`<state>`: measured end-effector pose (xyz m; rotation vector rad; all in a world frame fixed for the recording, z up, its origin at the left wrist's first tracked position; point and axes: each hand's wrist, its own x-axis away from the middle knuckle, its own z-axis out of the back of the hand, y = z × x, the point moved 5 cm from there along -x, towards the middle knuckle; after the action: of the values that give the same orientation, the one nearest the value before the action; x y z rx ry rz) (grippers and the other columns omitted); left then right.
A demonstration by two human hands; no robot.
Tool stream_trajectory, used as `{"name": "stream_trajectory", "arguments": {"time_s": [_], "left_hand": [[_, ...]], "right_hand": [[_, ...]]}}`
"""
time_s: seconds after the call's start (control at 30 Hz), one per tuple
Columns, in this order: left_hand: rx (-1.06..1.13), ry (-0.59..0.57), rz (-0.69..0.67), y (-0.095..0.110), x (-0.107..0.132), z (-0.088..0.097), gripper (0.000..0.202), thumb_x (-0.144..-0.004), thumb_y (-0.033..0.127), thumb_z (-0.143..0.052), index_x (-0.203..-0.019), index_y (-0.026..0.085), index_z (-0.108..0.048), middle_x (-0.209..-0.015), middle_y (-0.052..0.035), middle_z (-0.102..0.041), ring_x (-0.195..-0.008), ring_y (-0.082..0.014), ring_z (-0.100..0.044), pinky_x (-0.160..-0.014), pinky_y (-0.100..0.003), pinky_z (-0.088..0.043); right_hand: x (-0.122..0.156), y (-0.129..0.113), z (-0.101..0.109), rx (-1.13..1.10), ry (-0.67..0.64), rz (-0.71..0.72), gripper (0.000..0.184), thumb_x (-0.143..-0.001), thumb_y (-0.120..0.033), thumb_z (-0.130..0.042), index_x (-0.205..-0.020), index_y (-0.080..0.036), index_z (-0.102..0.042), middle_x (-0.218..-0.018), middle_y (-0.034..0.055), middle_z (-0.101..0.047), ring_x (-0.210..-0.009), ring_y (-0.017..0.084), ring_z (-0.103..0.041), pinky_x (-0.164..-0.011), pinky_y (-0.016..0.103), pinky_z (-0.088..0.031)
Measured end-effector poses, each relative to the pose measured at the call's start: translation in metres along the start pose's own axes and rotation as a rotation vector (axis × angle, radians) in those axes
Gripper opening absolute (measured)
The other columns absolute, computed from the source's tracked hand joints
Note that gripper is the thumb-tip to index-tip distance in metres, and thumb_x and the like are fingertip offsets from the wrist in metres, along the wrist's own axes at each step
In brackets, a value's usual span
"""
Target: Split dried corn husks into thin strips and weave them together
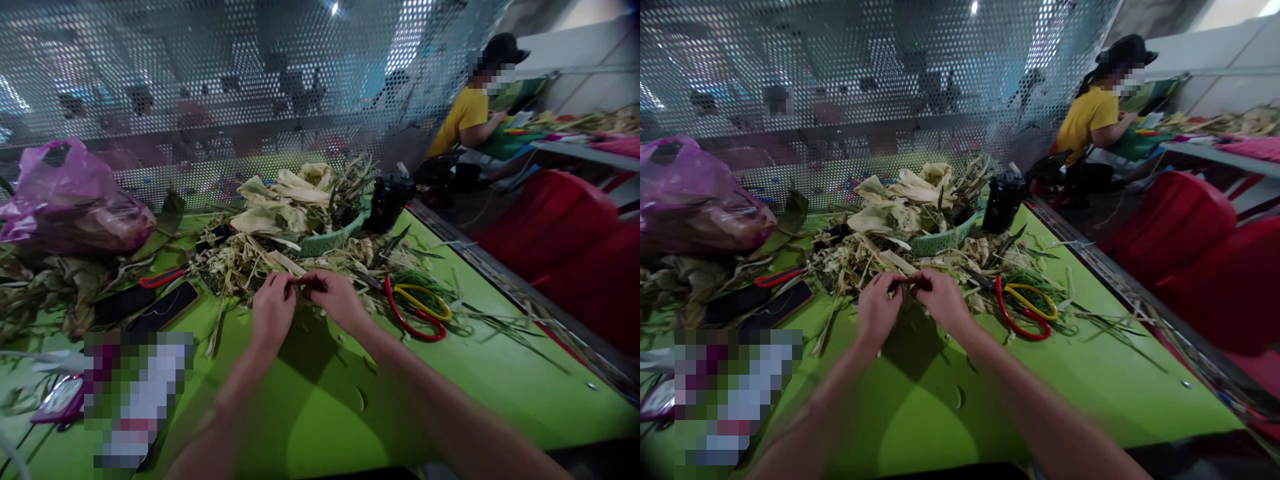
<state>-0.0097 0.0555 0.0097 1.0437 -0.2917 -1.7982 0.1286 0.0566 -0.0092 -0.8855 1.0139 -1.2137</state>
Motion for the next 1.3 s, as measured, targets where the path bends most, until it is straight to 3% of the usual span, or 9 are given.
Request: {"name": "stream_trajectory", "arguments": {"time_s": [0.57,0.8,1.03,1.2,1.3], "left_hand": [[0.244,-0.05,-0.006,0.001,-0.002,-0.002,0.021,-0.079,0.005,-0.049,-0.083,0.019,-0.063,-0.088,-0.0033,-0.057,-0.085,-0.0141,-0.056,-0.08,-0.027,-0.045],[0.263,-0.051,-0.024,0.0,-0.003,-0.003,0.02,-0.079,0.006,-0.05,-0.082,0.02,-0.064,-0.087,-0.0027,-0.057,-0.085,-0.014,-0.056,-0.078,-0.026,-0.045],[0.266,-0.082,0.012,-0.001,-0.004,-0.003,0.019,-0.078,0.008,-0.049,-0.08,0.019,-0.063,-0.085,-0.0027,-0.059,-0.082,-0.0145,-0.056,-0.076,-0.027,-0.044],[0.316,-0.096,0.039,-0.004,-0.003,-0.007,0.018,-0.079,0.013,-0.047,-0.081,0.02,-0.063,-0.086,-0.0041,-0.06,-0.083,-0.017,-0.058,-0.078,-0.03,-0.046],[0.348,-0.084,0.028,-0.005,-0.004,-0.009,0.016,-0.079,0.016,-0.048,-0.078,0.021,-0.063,-0.084,-0.0041,-0.061,-0.081,-0.018,-0.059,-0.077,-0.03,-0.048]], "right_hand": [[-0.005,0.002,0.002,-0.195,-0.041,0.026,0.022,-0.071,-0.017,-0.055,-0.089,-0.019,-0.068,-0.071,-0.0008,-0.064,-0.063,0.012,-0.054,-0.061,0.024,-0.042],[-0.005,-0.002,0.005,-0.085,-0.043,0.065,0.016,-0.069,-0.015,-0.059,-0.082,-0.017,-0.067,-0.075,0.0001,-0.065,-0.07,0.013,-0.056,-0.068,0.025,-0.043],[-0.003,-0.01,0.013,0.073,0.027,0.095,0.014,-0.07,-0.011,-0.054,-0.077,-0.018,-0.063,-0.071,-0.0012,-0.062,-0.068,0.013,-0.055,-0.064,0.024,-0.04],[-0.001,-0.013,0.009,-0.016,-0.021,0.109,0.026,-0.067,-0.006,-0.05,-0.084,-0.019,-0.065,-0.077,-0.0002,-0.064,-0.07,0.015,-0.057,-0.065,0.024,-0.043],[-0.003,-0.008,0.007,-0.005,-0.025,0.086,0.023,-0.065,-0.007,-0.051,-0.078,-0.019,-0.065,-0.072,-0.0006,-0.064,-0.068,0.015,-0.055,-0.063,0.025,-0.042]]}}
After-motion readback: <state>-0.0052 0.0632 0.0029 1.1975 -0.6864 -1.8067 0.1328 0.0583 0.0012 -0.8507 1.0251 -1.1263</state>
